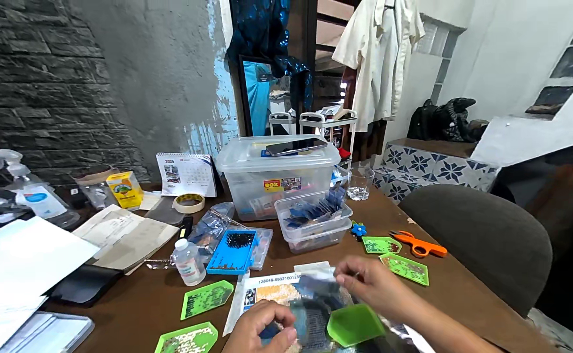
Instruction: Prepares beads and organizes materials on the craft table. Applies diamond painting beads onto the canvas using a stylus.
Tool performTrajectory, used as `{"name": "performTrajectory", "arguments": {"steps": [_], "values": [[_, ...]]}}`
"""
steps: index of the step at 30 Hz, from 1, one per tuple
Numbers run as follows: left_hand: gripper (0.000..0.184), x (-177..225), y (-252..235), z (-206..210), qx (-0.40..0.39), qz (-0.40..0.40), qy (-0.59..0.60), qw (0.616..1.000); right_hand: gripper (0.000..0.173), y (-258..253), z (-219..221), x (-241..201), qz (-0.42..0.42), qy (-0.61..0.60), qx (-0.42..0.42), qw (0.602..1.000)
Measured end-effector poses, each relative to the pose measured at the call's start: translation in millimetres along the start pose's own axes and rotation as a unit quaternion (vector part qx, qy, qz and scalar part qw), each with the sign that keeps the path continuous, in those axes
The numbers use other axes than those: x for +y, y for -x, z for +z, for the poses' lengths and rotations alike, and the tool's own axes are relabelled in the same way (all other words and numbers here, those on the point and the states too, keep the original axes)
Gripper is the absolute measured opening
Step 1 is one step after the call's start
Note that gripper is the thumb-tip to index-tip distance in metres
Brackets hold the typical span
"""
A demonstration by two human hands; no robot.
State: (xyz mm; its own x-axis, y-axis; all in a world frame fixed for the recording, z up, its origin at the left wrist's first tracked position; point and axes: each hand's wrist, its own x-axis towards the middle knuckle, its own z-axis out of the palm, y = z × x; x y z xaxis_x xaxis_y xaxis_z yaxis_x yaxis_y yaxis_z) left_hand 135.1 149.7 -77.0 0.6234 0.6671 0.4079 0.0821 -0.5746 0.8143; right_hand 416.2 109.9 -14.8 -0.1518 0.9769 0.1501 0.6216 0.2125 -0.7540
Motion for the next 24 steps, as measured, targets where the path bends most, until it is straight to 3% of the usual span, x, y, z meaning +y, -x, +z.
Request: {"name": "performTrajectory", "arguments": {"steps": [3,9,19,24], "values": [[0.021,0.1,-2.3,-0.1,0.006,0.014,-0.030,0.999,0.026,-35.7,-15.7,17.5,0.064,0.012,-0.006,0.998],[0.019,2.5,-1.7,2.4,-0.021,0.032,-0.046,0.998,0.020,-70.4,-18.4,42.6,0.113,0.017,0.009,0.993],[0.017,0.1,-1.1,2.3,-0.041,0.048,-0.057,0.996,0.025,-83.0,-1.3,58.2,0.182,0.016,0.072,0.981],[0.022,-2.5,-1.7,2.2,-0.068,0.067,-0.067,0.993,0.038,-61.5,-20.0,32.3,0.219,0.096,0.062,0.969]]}}
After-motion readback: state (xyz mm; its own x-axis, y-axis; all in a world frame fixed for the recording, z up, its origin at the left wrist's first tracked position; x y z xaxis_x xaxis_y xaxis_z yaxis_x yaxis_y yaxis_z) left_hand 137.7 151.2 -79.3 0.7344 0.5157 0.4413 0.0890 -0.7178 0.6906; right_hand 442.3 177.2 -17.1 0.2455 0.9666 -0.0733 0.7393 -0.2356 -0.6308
